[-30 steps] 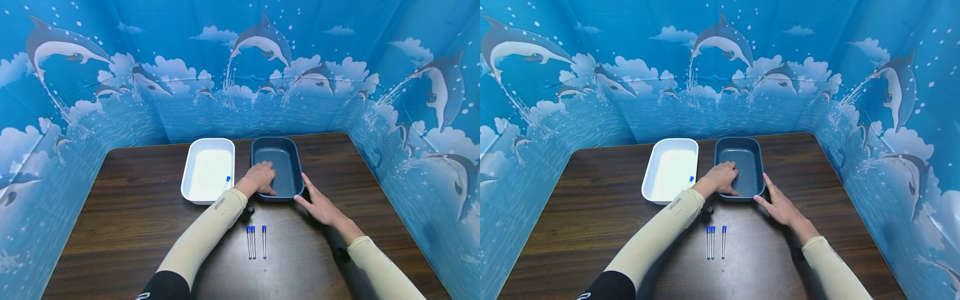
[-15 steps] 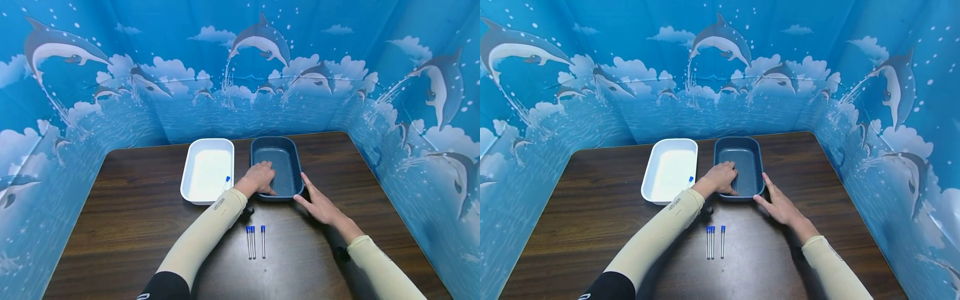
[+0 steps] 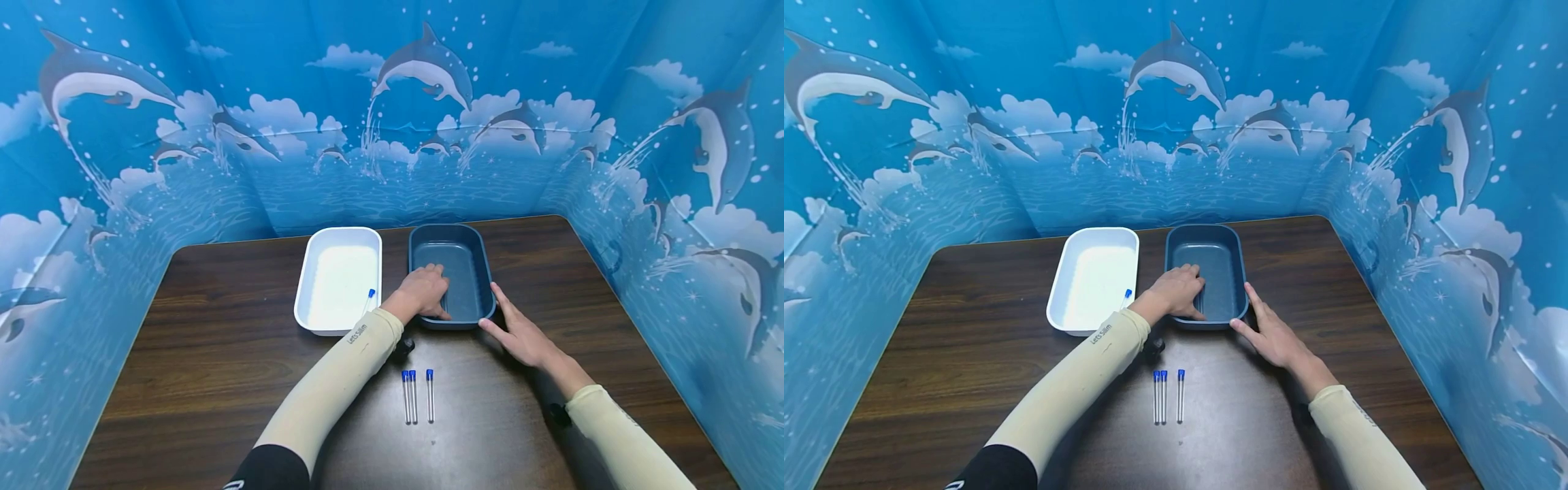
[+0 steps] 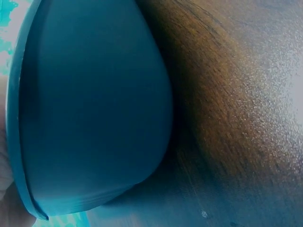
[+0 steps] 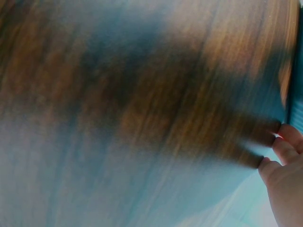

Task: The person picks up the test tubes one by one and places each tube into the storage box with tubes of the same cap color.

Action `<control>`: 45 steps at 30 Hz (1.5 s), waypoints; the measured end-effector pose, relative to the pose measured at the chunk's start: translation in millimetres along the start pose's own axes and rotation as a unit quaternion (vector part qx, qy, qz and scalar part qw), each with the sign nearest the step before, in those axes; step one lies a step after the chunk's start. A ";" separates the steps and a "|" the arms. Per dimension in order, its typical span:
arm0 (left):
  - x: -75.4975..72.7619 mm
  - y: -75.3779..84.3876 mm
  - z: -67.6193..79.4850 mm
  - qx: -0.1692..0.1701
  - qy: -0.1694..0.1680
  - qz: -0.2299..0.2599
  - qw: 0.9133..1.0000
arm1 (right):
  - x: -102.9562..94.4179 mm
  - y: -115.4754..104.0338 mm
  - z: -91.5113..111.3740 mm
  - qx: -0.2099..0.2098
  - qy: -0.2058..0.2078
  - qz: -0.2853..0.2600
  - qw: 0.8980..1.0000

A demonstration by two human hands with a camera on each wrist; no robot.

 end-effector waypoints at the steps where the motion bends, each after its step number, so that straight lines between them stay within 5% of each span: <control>1: 0.1 0.0 0.0 0.000 0.000 -0.001 1.000 | 0.1 0.1 0.1 0.000 0.000 0.000 1.000; 30: -7.3 -0.9 7.8 0.004 0.018 0.018 1.000 | -0.6 -0.5 0.7 -0.002 0.000 -0.003 1.000; 37: -14.3 -3.3 18.5 0.004 0.075 0.043 0.996 | -0.5 -0.4 1.1 -0.002 0.002 -0.002 1.000; 45: -29.9 -4.4 47.8 -0.006 0.123 0.101 0.987 | 0.4 1.0 -0.6 -0.001 0.001 0.002 1.000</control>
Point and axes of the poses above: each hand's wrist, its own z-axis away from the middle knuckle, its own x-axis out of the palm, y = z × x, the point moved 5 cm from there along -z, towards the middle knuckle, and after that the axes turned 3 degrees about -y, right-handed, at the moved point
